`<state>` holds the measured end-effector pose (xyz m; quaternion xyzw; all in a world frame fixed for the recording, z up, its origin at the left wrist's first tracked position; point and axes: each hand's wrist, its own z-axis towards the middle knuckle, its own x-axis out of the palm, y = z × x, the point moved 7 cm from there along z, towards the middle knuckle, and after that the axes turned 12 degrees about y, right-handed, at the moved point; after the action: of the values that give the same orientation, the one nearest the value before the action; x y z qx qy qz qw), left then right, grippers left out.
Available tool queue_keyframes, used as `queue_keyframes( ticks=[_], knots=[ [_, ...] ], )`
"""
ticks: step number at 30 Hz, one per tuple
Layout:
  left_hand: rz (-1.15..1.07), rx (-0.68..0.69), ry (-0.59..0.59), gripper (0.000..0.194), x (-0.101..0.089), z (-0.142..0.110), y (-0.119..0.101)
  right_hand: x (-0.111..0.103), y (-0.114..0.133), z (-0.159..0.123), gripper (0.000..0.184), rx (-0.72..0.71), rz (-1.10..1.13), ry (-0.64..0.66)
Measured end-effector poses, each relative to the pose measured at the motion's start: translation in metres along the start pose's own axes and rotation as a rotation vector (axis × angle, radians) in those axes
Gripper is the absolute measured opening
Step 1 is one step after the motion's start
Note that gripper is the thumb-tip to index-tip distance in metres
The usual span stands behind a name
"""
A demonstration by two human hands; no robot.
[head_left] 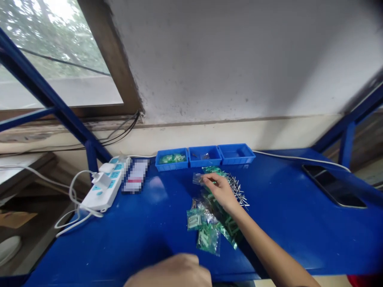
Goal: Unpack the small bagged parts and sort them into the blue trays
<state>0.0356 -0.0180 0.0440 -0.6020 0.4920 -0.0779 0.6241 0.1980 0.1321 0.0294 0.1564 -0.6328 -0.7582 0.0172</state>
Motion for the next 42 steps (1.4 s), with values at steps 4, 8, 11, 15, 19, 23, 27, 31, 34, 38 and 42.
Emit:
queue_keyframes(
  ticks=[4,8,11,15,19,23,27,31,34,38,42],
  knots=[
    [-0.130,0.050,-0.201,0.029,-0.051,0.063,0.013,-0.008,0.022,-0.007,0.018,-0.176,-0.115,-0.113],
    [-0.825,-0.081,-0.492,0.041,-0.075,0.097,0.062,0.002,0.046,-0.022,0.021,-0.437,-0.299,-0.100],
    [-0.978,0.014,-0.530,0.032,-0.073,0.105,0.073,0.012,0.045,-0.027,0.030,-0.511,-0.413,-0.059],
    [-0.763,0.108,-0.655,0.026,-0.080,0.097,0.070,0.014,0.037,-0.024,0.037,-0.454,-0.373,0.005],
    [-0.483,0.129,-0.813,0.020,-0.093,0.092,0.059,0.009,0.033,-0.016,0.035,-0.332,-0.174,0.067],
    [-0.401,0.202,-0.769,0.021,-0.103,0.106,0.045,0.001,0.026,-0.009,0.030,-0.195,-0.038,0.000],
    [-0.238,0.111,-0.634,0.029,-0.101,0.115,0.042,-0.028,0.053,-0.013,0.011,-0.274,-0.246,-0.262],
    [0.087,-0.129,-0.559,0.019,-0.089,0.106,0.056,-0.077,0.110,-0.041,0.015,-0.612,-0.449,-0.806],
    [0.260,-0.182,-0.512,0.015,-0.081,0.101,0.058,-0.084,0.125,-0.036,0.022,-0.697,-0.648,-0.920],
    [0.265,-0.087,-0.433,0.015,-0.071,0.107,0.053,-0.050,0.078,0.014,0.026,-0.414,-0.968,-0.435],
    [0.200,-0.099,-0.388,0.021,-0.065,0.113,0.059,-0.037,0.025,0.014,0.027,-0.236,-0.870,-0.325]
  ],
)
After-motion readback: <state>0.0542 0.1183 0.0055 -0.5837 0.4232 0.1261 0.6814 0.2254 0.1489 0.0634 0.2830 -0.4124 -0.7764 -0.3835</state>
